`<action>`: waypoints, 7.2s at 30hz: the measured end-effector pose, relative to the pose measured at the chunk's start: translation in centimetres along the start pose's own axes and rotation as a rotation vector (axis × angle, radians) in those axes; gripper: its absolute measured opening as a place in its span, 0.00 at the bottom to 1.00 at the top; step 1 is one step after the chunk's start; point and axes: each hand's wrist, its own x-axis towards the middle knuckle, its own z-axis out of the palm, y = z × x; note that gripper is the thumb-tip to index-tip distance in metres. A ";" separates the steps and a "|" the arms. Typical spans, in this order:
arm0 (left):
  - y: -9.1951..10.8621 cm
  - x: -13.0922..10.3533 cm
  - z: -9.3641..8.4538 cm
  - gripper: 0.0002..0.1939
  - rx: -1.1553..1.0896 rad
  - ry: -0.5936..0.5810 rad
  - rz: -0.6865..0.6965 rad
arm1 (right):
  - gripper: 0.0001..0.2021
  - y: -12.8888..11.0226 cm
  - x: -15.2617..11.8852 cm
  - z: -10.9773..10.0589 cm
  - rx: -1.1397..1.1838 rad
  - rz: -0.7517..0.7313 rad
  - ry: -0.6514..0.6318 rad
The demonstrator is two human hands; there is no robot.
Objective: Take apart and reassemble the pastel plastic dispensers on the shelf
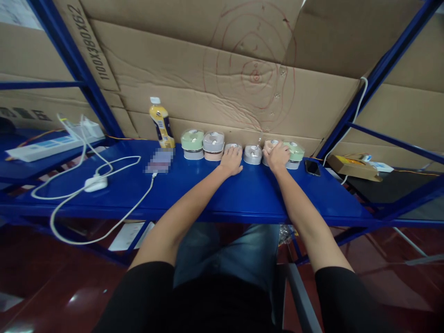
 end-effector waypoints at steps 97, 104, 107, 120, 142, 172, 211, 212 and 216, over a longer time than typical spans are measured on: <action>-2.9 -8.7 -2.0 0.64 -0.493 0.028 -0.036 | 0.45 -1.3 -5.0 0.0 0.596 -1.004 -0.545; -3.5 -8.5 -1.9 0.62 -0.421 -0.032 0.014 | 0.44 -1.1 -4.7 1.0 0.573 -1.007 -0.637; -3.6 -9.6 -3.2 0.55 -0.368 -0.077 0.088 | 0.44 -0.8 -4.6 1.2 0.583 -0.999 -0.640; 0.4 -7.9 -4.7 0.33 0.158 -0.091 -0.188 | 0.19 0.3 -2.8 -0.1 0.567 -0.770 -0.355; -4.1 -1.1 -5.5 0.36 0.388 -0.008 -0.250 | 0.13 0.4 -2.7 -0.3 0.606 -0.762 -0.325; -3.7 -10.5 -2.3 0.67 -0.635 0.010 0.138 | 0.53 -1.4 -6.3 -0.8 0.555 -1.034 -0.637; -7.2 -10.4 -5.1 0.34 -0.360 0.184 -0.170 | 0.43 0.7 -3.4 -1.5 0.652 -0.785 -0.539; -6.5 -10.4 -5.1 0.35 -0.391 0.199 -0.139 | 0.42 0.8 -3.2 -1.5 0.680 -0.727 -0.470; -3.7 -10.4 -4.5 0.44 -0.485 0.124 -0.049 | 0.43 1.4 -2.0 -2.0 0.745 -0.568 -0.253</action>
